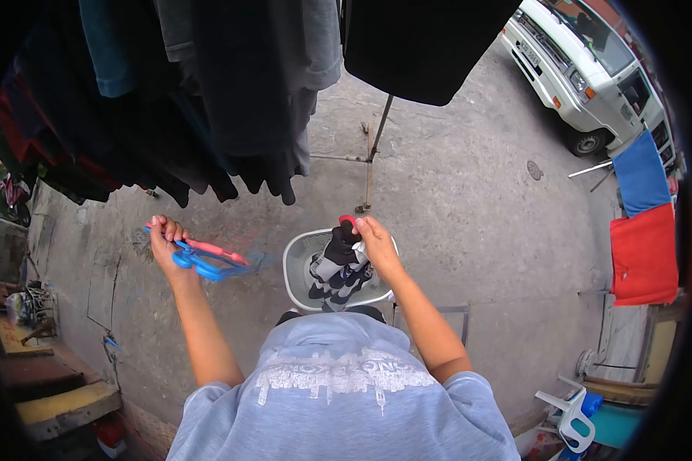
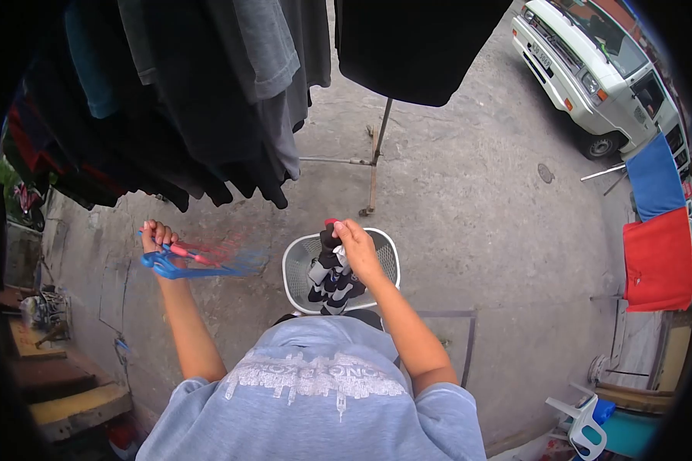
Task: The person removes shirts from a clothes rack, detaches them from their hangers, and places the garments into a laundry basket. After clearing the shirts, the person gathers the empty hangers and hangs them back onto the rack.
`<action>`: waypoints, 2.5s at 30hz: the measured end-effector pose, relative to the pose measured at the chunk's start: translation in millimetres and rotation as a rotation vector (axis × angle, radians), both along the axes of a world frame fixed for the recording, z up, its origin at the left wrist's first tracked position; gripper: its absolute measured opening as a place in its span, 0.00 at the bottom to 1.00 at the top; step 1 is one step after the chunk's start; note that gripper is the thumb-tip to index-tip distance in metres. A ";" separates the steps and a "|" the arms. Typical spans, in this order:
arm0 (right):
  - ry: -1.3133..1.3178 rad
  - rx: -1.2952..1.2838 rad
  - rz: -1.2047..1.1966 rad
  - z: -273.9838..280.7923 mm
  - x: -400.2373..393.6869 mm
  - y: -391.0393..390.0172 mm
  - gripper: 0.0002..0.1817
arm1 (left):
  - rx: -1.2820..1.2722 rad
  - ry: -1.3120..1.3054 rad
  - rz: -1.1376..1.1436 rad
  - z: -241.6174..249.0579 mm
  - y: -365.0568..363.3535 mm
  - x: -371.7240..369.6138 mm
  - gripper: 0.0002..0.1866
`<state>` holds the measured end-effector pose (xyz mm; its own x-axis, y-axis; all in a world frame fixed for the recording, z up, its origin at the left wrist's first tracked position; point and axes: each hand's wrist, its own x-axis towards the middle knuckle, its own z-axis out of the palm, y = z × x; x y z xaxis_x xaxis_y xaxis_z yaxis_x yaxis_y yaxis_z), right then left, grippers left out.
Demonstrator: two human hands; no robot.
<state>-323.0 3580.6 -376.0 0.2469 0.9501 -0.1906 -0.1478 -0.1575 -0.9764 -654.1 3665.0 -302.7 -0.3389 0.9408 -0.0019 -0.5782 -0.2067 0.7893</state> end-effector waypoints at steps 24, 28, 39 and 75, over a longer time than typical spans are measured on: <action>-2.070 0.099 0.744 263.1 75.4 -44.6 0.11 | 0.368 0.390 -1.179 23.5 -72.1 219.3 0.31; -2.272 -0.079 0.718 365.3 51.7 -33.6 0.07 | 0.677 0.940 -0.946 58.8 -88.4 209.1 0.35; -2.207 -0.103 -0.600 578.0 77.7 72.9 0.16 | 0.480 0.875 -0.794 53.9 -100.5 158.2 0.19; -1.562 0.094 -0.077 524.6 -61.7 243.1 0.30 | -0.104 0.733 -0.708 10.9 -115.5 59.4 0.19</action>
<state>-384.7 3823.7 148.6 0.1824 0.9198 0.3473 0.9769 -0.1294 -0.1702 -594.6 3549.5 -291.8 0.3437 0.9325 -0.1109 0.0915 0.0843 0.9922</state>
